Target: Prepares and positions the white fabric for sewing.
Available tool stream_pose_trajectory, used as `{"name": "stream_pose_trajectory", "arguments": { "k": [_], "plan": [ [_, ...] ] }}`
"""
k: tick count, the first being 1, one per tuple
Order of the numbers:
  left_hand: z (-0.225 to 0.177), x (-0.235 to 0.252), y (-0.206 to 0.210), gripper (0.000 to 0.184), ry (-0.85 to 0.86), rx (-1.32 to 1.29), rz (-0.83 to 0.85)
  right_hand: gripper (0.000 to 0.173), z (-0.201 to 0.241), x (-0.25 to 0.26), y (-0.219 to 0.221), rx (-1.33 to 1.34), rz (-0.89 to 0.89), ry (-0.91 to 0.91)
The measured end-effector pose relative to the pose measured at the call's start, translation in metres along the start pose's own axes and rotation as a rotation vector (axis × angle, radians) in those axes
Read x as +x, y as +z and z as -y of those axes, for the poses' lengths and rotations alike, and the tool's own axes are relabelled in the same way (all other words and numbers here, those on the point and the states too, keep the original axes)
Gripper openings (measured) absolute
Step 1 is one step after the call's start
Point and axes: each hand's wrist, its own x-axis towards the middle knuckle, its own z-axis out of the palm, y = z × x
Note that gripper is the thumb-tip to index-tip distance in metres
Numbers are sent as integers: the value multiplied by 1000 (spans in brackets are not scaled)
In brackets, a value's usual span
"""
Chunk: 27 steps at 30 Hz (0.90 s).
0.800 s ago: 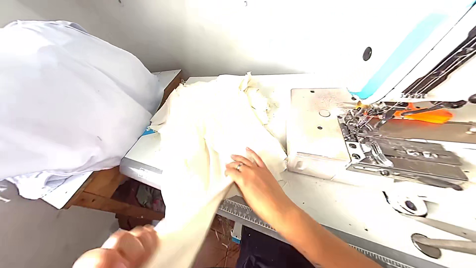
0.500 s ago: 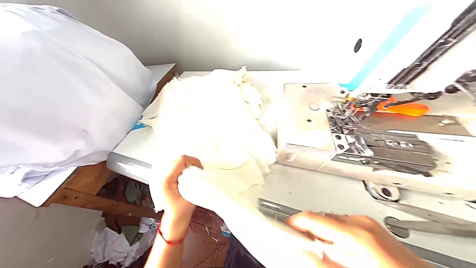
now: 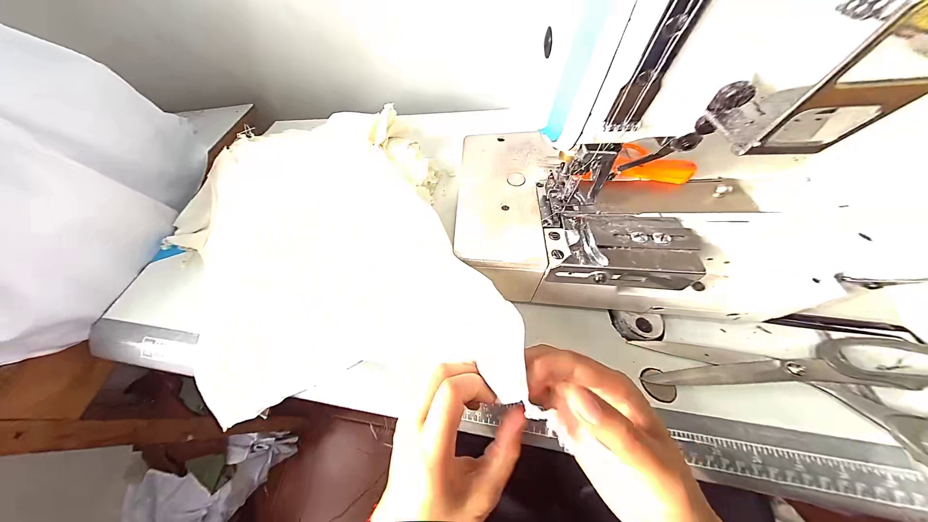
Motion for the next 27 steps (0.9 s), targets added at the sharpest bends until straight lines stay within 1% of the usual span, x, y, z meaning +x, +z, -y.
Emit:
{"name": "stream_pose_trajectory", "arguments": {
  "k": [1,2,3,4,7,8,9,11,13,14,16,17,18,20,22,23,24,26,27],
  "plan": [
    [3,-5,3,19,-25,-60,-54,29,-3,-1,0,-39,22,-57],
    [4,-6,3,14,-48,-120,-93,26,-6,-2,1,-86,13,-90],
    [5,-6,2,12,-66,-168,-113,22,-9,-3,2,-125,-12,-99],
    [6,-4,2,13,-78,-190,-110,20,-12,-4,3,-136,-29,-87],
    [9,-2,6,33,-86,-133,-43,26,-13,-8,7,-123,19,-68],
    [11,-2,9,31,-68,-124,-60,28,-13,-10,8,-148,42,-84],
    [13,-2,10,25,-49,-134,-90,28,-12,-11,8,-172,42,-103],
    [12,0,10,14,-50,-237,-111,21,-12,-12,8,-224,-58,-112],
    [9,2,7,11,-80,-374,-73,14,-14,-14,6,-311,-156,-85],
    [9,2,5,13,-97,-410,-50,21,-17,-14,5,-360,-159,-78],
    [9,5,-1,16,-128,-434,0,43,-23,-14,8,-415,-118,-86],
    [9,7,-4,17,-132,-428,28,48,-25,-14,10,-419,-106,-95],
    [9,9,-7,17,-123,-409,54,47,-26,-12,13,-413,-116,-97],
    [9,12,-13,16,-81,-341,88,33,-25,-10,17,-390,-197,-85],
    [7,12,-14,14,-33,-230,72,15,-22,-10,19,-399,-317,-88],
    [5,12,-14,13,-21,-187,54,13,-22,-10,19,-393,-346,-98],
    [1,12,-13,12,-16,-156,42,18,-22,-11,19,-371,-335,-101],
    [-6,11,-9,13,-6,-131,53,41,-24,-14,23,-312,-243,-82],
    [-8,10,-7,13,-3,-139,61,43,-24,-14,26,-299,-235,-79]
  ]
}}
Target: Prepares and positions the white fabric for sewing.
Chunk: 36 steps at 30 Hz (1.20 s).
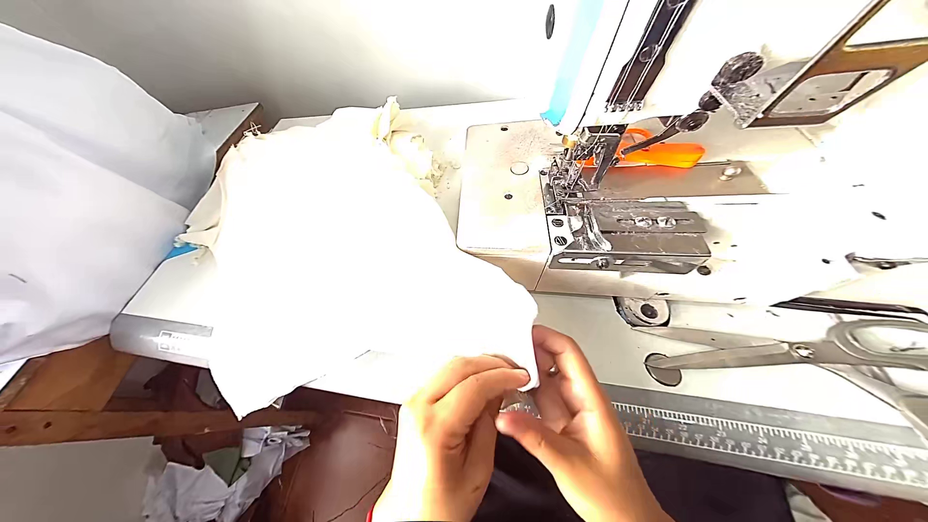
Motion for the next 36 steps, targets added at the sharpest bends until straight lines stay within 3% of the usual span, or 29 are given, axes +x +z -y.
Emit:
{"name": "stream_pose_trajectory", "arguments": {
  "k": [4,5,8,9,13,16,21,23,26,29,33,34,36],
  "plan": [
    [-1,-4,2,12,-3,-16,-132,11,5,4,0,-114,-123,-72],
    [-4,-5,2,12,-4,6,-150,14,3,3,-1,-160,-131,-95],
    [-14,-7,8,17,44,113,-138,54,-3,1,9,-314,-80,-66],
    [-16,-9,8,15,78,186,-131,57,-4,3,12,-359,-101,-49],
    [-12,-21,-18,19,166,448,-17,21,-3,14,-2,-446,-225,-183],
    [-3,-36,-30,11,94,510,-43,15,8,6,-8,-459,-186,-273],
    [-2,-41,-33,15,-11,156,-361,10,4,-20,-4,-562,-135,-282],
    [-9,-37,-23,18,-91,-234,-474,9,-4,-26,-6,-615,-132,-287],
    [-28,-33,-19,17,-389,-799,-607,7,-13,-25,-14,-645,-193,-283],
    [-27,-35,-27,18,-430,-799,-488,16,-14,-19,-22,-471,-255,-227],
    [-3,-38,-47,16,-65,-59,-117,11,8,-9,-10,261,-306,111],
    [-2,-36,-52,15,-9,67,-66,10,13,-7,-10,442,-283,187],
    [-3,-30,-57,16,17,107,-8,13,15,-2,-16,544,-165,208]
  ]
}}
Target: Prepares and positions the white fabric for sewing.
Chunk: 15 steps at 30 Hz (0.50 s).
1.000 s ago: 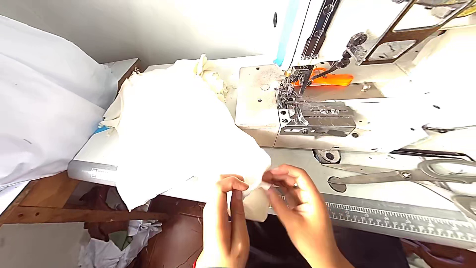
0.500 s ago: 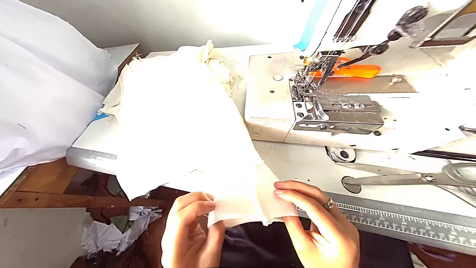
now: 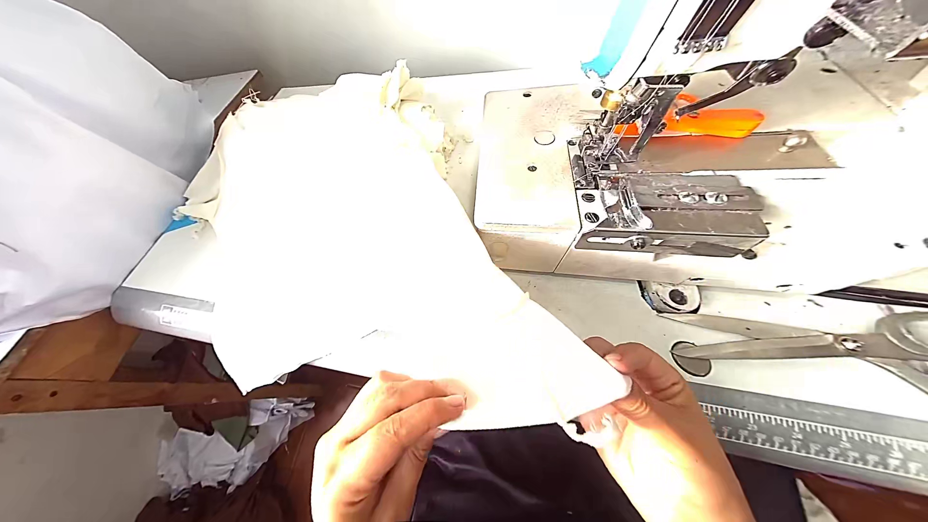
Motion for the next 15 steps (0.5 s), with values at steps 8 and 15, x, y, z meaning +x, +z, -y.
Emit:
{"name": "stream_pose_trajectory", "arguments": {
  "k": [8,15],
  "plan": [
    [5,23,-16,28,-202,-378,5,14,8,20,-21,-690,275,-317],
    [2,19,-17,27,82,340,60,26,-1,19,-25,-1113,256,-597]
  ]
}}
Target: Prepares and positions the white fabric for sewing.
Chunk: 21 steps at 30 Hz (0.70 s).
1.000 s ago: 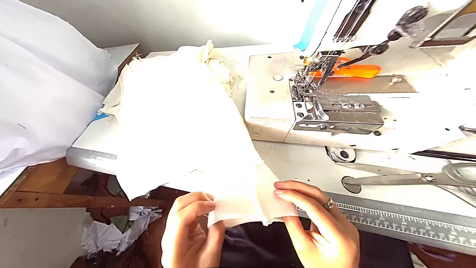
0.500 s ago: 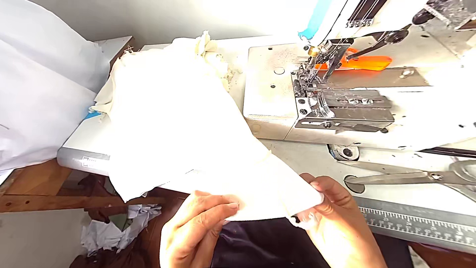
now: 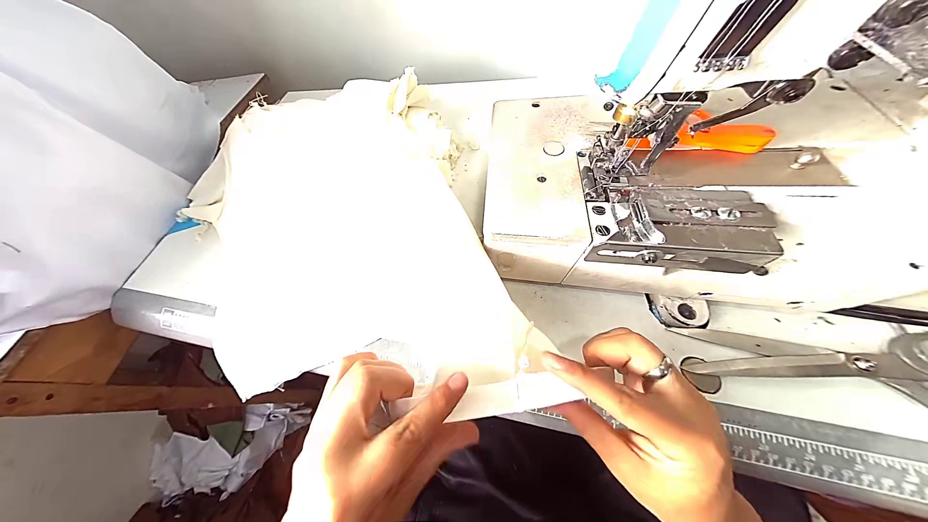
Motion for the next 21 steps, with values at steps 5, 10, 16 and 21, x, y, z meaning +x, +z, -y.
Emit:
{"name": "stream_pose_trajectory", "arguments": {
  "k": [5,10,16,21],
  "plan": [
    [-2,2,12,20,12,126,-110,27,3,1,9,-169,3,-16],
    [16,34,29,21,133,-269,-157,25,14,11,15,-85,39,36],
    [-3,117,53,16,263,-17,-255,22,37,30,16,409,40,435],
    [10,185,84,18,222,329,59,26,27,49,11,566,-68,575]
  ]
}}
